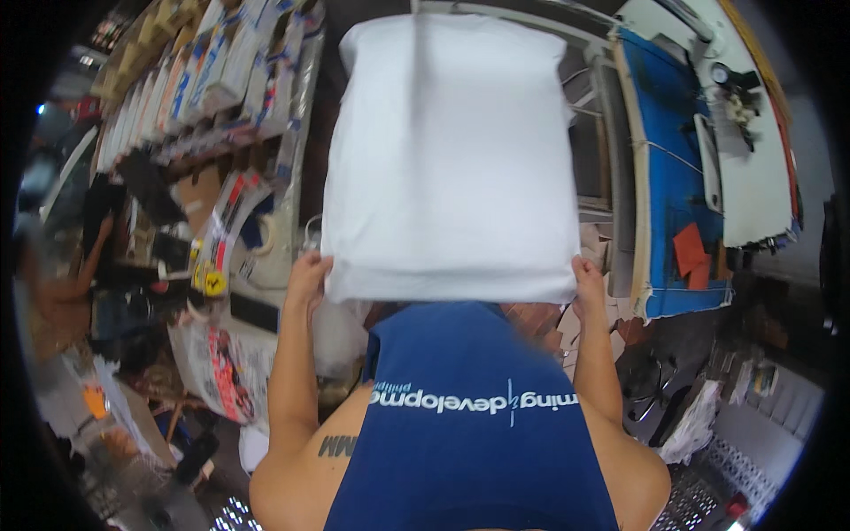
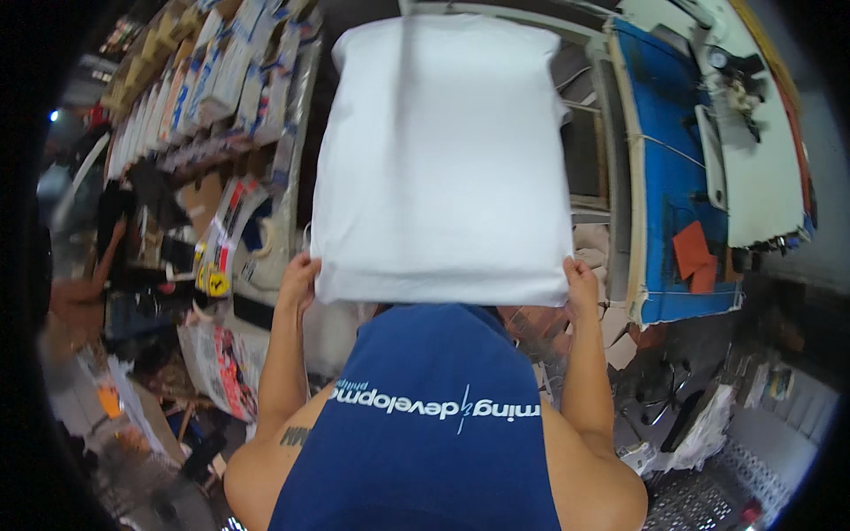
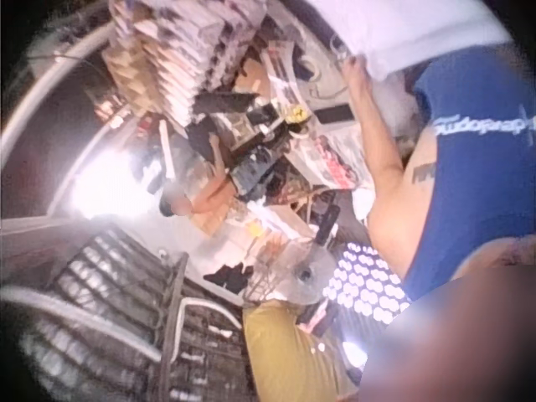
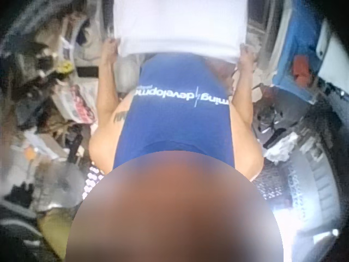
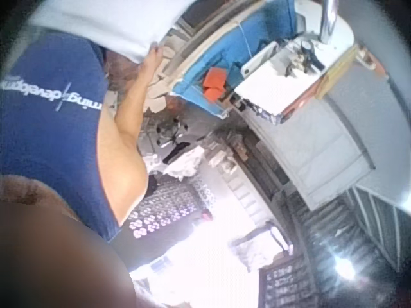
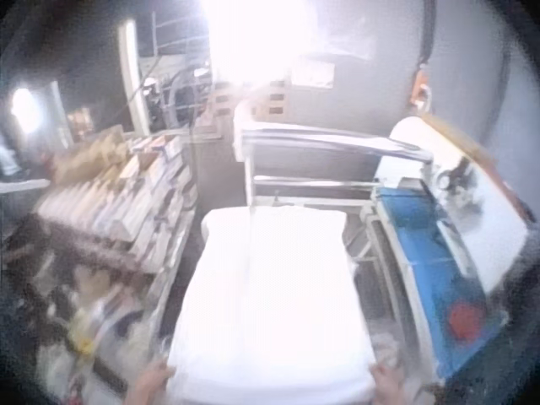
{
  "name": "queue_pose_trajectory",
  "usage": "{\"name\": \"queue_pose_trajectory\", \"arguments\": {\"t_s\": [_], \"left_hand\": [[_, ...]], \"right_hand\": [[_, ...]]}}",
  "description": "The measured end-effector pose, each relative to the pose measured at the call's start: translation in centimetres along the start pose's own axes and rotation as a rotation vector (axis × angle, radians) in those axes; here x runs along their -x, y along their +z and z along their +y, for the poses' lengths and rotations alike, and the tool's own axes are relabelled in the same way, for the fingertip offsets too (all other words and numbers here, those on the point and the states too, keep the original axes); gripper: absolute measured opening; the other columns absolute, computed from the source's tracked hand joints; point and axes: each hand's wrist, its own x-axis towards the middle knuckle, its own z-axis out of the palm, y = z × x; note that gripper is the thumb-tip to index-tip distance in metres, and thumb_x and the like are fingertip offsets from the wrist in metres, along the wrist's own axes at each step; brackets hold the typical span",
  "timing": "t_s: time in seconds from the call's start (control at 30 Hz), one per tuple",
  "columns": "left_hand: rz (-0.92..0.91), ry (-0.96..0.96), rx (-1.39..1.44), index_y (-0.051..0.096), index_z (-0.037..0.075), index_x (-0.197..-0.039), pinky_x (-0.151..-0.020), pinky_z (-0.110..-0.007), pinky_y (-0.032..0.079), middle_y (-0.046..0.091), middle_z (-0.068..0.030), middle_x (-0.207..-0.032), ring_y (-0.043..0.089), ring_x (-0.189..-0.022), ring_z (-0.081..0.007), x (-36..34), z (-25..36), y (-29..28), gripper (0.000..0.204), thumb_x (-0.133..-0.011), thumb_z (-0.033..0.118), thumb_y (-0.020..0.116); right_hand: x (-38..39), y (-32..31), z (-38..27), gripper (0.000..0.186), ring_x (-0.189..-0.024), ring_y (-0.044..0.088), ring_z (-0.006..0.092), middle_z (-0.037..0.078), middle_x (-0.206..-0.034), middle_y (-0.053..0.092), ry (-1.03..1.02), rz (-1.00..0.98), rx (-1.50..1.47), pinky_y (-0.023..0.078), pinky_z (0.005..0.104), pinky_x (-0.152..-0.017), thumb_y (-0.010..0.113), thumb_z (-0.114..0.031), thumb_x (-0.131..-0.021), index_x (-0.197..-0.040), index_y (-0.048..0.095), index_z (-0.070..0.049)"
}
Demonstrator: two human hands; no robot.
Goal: The person places white t-shirts onto a heat press, aligns them, and applies heat to transfer Ferrari-themed graphics. They handle multiple shirts one at a time, smoothing the fabric and operating the press machine before stacking the finished items.
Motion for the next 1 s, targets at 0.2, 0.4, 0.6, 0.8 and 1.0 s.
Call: {"name": "queue_pose_trajectory", "arguments": {"t_s": [0.2,0.4,0.6,0.8,1.0], "left_hand": [[-0.064,-0.065,0.238,0.064,-0.001,-0.12,-0.091,-0.036,0.059,0.072,-0.0106,-0.113,0.071,-0.102,-0.0195,-0.5,-0.5,-1.3,0.023,-0.101,0.011,0.068],[-0.045,-0.069,0.275,0.064,0.0,-0.127,-0.095,-0.033,0.058,0.073,-0.0102,-0.118,0.071,-0.106,-0.0182,-0.9,-2.4,-1.9,0.028,-0.101,0.012,0.068],[-0.155,-0.056,0.097,0.057,-0.006,-0.137,-0.102,-0.038,0.056,0.069,-0.0149,-0.129,0.069,-0.113,-0.0228,-0.5,-1.5,-1.5,0.037,-0.107,0.015,0.058],[-0.217,0.016,0.388,0.056,-0.002,-0.131,-0.104,-0.038,0.055,0.068,-0.0144,-0.129,0.067,-0.118,-0.0245,-1.2,-2.4,-3.7,0.03,-0.105,0.013,0.062],[0.203,0.286,-0.398,0.063,0.002,-0.124,-0.094,-0.033,0.054,0.07,-0.0091,-0.122,0.069,-0.104,-0.0224,-0.5,0.0,1.0,0.027,-0.101,0.015,0.068]], "right_hand": [[0.0,-0.9,0.6,0.028,-0.101,0.068,0.0175,0.008,-0.109,0.072,-0.018,-0.053,-0.1,0.055,0.0328,-0.091,0.064,-0.028,-0.106,-0.115,0.063,-0.002],[-0.6,-1.5,1.0,0.028,-0.104,0.068,0.0205,0.01,-0.116,0.07,0.067,0.06,-0.151,0.056,0.0366,-0.096,0.059,-0.025,-0.108,-0.123,0.059,-0.001],[-0.4,-1.8,1.4,0.022,-0.105,0.065,0.0193,0.009,-0.114,0.069,0.028,0.01,-0.027,0.054,0.0345,-0.094,0.058,-0.018,-0.108,-0.121,0.063,-0.002],[-0.3,-1.5,1.5,0.018,-0.097,0.064,0.0139,0.004,-0.105,0.069,0.043,-0.064,-0.193,0.052,0.0303,-0.09,0.063,-0.022,-0.106,-0.11,0.066,-0.005],[0.1,-0.6,1.2,0.022,-0.095,0.066,0.0142,0.005,-0.105,0.071,0.021,-0.011,-0.158,0.054,0.0305,-0.087,0.061,-0.023,-0.107,-0.113,0.065,-0.003]]}}
